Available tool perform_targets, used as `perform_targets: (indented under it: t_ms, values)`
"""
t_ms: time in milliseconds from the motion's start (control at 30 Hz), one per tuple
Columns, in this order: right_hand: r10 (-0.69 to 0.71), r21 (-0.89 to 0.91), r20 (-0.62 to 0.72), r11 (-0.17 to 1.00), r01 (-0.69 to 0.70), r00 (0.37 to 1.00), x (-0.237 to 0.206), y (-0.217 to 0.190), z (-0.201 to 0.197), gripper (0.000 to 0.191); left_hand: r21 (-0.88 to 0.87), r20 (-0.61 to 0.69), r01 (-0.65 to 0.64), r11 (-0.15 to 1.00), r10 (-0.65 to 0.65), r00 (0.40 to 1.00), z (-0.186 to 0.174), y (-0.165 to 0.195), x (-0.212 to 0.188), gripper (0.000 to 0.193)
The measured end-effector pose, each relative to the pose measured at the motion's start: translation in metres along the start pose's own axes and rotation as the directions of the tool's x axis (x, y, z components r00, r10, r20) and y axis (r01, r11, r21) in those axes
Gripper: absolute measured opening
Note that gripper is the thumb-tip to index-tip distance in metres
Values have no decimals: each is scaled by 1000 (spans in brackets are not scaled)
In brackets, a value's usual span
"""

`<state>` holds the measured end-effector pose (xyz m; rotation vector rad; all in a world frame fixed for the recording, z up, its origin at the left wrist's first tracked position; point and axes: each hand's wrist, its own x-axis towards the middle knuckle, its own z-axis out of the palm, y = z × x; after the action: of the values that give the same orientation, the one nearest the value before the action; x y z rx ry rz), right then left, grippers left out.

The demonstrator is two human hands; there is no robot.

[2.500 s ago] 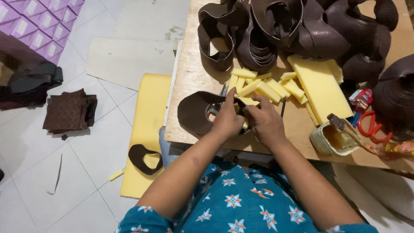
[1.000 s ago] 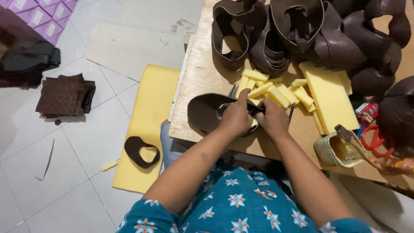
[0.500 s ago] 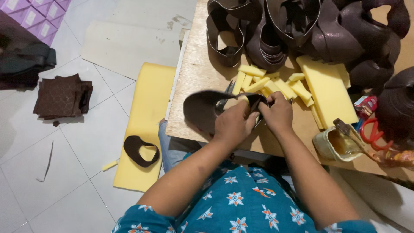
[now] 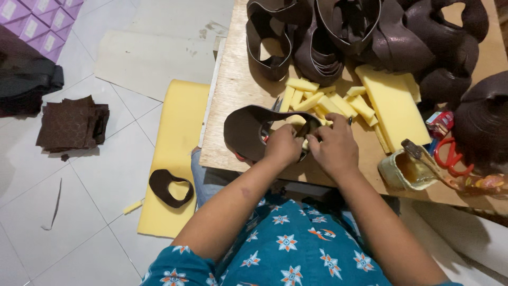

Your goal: The person inserts yellow foam pieces into brown shoe uppers on a workbench. They repeatedly pick up foam strips, tuck them inside the shoe opening, and adjust the fit by hand. The person handles multiple shoe uppers and foam pieces throughout the clip.

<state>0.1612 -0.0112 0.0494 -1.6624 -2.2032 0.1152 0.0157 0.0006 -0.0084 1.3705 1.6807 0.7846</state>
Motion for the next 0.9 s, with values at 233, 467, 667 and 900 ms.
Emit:
perform_targets:
  t_ms: [233,467,667,900]
  values:
    - [199,3,206,979,-204,958,-1,21,22,36,-460,167,331,824,-286,944,27,-19,5,27]
    - [225,403,152,875,-268,962,2,57,59,25,-224,-91,68,972,-90,992,44,-39,12,32]
    - [166,295,119,935,-195,979,2,60,61,29,-186,-61,70,980,-83,995,48,-46,17,34]
    - [169,86,218,978,-192,961,4,53,50,36,-162,-70,21,987,-33,997,56,-52,18,35]
